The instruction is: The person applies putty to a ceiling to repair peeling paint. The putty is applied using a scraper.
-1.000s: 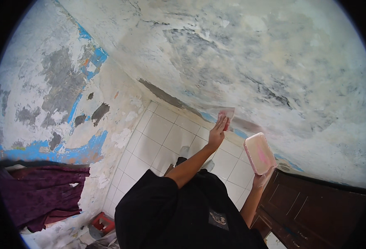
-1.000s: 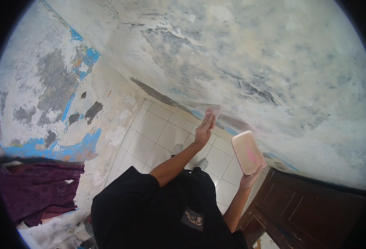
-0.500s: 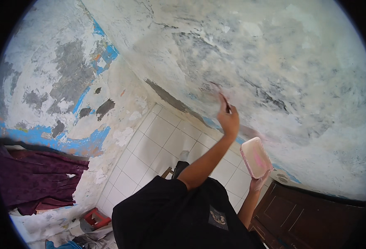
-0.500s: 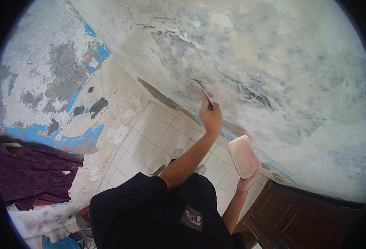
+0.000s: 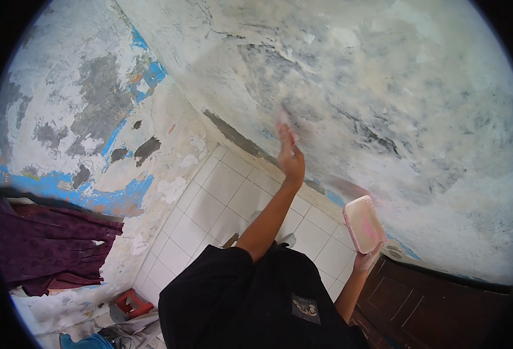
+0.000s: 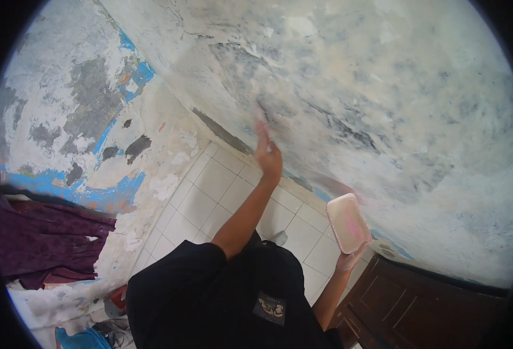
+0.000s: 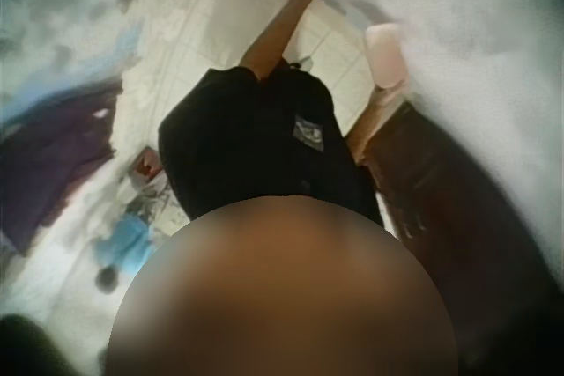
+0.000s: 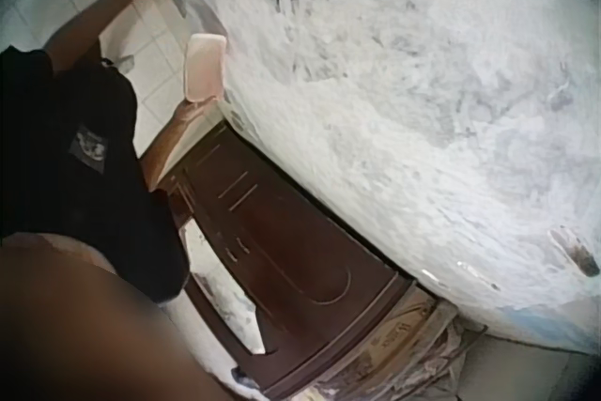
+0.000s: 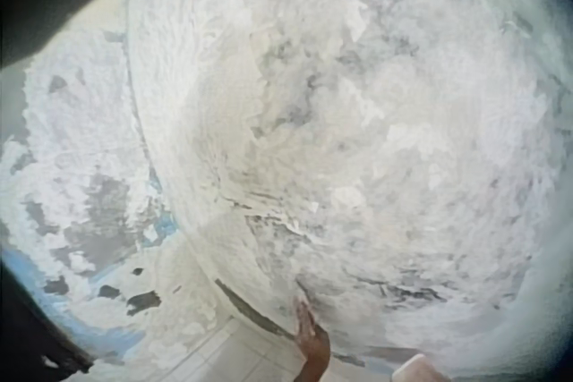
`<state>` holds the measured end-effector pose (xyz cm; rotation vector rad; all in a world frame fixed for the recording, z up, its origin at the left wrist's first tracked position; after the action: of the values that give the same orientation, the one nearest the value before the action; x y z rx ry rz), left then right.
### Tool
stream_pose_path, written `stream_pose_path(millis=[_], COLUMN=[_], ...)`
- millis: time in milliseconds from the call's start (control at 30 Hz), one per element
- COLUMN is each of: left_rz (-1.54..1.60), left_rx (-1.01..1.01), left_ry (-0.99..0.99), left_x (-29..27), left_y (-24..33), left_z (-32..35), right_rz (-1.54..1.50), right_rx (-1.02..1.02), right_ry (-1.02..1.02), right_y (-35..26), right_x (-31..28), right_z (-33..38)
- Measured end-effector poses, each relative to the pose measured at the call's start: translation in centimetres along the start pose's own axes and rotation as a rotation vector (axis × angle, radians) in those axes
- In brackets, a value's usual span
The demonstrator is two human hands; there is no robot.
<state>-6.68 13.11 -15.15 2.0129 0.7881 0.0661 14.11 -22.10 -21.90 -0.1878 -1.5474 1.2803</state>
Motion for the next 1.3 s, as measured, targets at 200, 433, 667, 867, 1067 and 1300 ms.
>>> stream_pose_path(millis=[200,433,667,867,1067,1300], left_rz=[-0.049,-0.144,0.110,0.129,0.161,0.169], left_rx=[0.221,-0.383,-0.331,-0.094,0.035,-0.015], left_ry=[-0.282,-0.530,-0.074,-0.080,-0.223,-0.374], left_x=[0.9,-3.9,-2.1,0.5,1.5,-2.9], left_y=[-3.4,-5.1,-2.3,3.9,7.2,4.1], left_z=[9.4,7.9,-2.4,-0.5,7.5,8.6], right_rz=[0.006,-0.066,0.172,0.606,-0.026,-0.048], right_rx=[0.007,0.023,-0.090,-0.294,0.049,0.048], right_ry=[-0.061,0.039,-0.166,-0.251,-0.003,0.016], right_y=[-0.1,-0.2,0.0,-0.4,-0.2,-0.2], right_x=[0.6,-1.0,-0.9,-0.5,-0.3,-0.4], right_z=[-0.9,-1.1,0.4,1.5,0.3,-0.8])
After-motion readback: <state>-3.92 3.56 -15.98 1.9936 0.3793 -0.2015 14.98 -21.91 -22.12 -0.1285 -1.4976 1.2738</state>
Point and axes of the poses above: each hand's wrist, its own z-axis away from the middle knuckle, its own x-axis out of the palm, y = z × x, the point moved 2 cm from there along -z, towards the middle knuckle, and after that the axes turned 13 degrees about -z, right-handed, at the moved point
